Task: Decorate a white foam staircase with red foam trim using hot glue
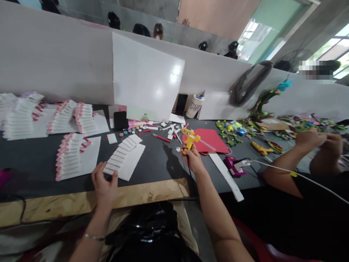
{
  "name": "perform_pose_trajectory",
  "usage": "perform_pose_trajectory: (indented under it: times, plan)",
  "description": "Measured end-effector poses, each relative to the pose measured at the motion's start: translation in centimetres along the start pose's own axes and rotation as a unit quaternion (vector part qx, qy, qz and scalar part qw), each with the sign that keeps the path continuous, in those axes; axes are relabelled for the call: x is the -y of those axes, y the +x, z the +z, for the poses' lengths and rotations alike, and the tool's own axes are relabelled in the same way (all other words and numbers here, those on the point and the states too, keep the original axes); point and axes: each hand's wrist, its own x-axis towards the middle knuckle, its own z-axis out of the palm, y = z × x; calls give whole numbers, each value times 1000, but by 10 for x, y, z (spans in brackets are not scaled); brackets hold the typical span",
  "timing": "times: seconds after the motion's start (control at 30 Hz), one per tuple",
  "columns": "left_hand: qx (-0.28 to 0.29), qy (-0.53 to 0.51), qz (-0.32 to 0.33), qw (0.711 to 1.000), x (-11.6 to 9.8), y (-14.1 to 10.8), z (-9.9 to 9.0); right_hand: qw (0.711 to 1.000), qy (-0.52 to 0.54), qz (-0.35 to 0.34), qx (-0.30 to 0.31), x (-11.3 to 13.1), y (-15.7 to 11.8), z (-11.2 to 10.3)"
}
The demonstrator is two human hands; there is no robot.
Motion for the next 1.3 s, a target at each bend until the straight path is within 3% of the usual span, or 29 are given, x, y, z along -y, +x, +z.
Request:
perform_pose_trajectory:
  times: [0.23,0.4,0.57,0.63,0.7,0.77,0.83,0.9,0.97,1.17,1.3]
  plan:
    - [-9,-5,9,1000,3,-1,0,996,-68,-61,21,-10,6,7]
    - [-13,-7,19,1000,6,-2,2,965,-234,-122,-3,-24,15,-1]
    - [-13,15,45,999,3,-6,1,944,-294,-148,-36,-32,30,-9]
    - [-24,35,74,996,-2,-8,0,918,-350,-179,-47,-36,41,-8]
    - [-20,59,129,990,-10,-10,-1,850,-479,-209,-59,-42,54,-3]
    - [20,63,208,976,-17,-13,-1,774,-594,-209,-71,-49,65,3]
    - [88,57,276,955,-22,-16,0,738,-642,-190,-84,-57,73,9]
    - [151,61,304,939,-23,-19,3,730,-650,-185,-99,-64,77,15]
    - [178,85,299,934,-20,-21,9,721,-659,-184,-110,-69,79,19]
    - [160,149,267,938,-11,-18,19,709,-674,-183,-98,-66,78,20]
    - [145,119,273,943,-12,-13,13,671,-704,-224,-60,-42,61,-11]
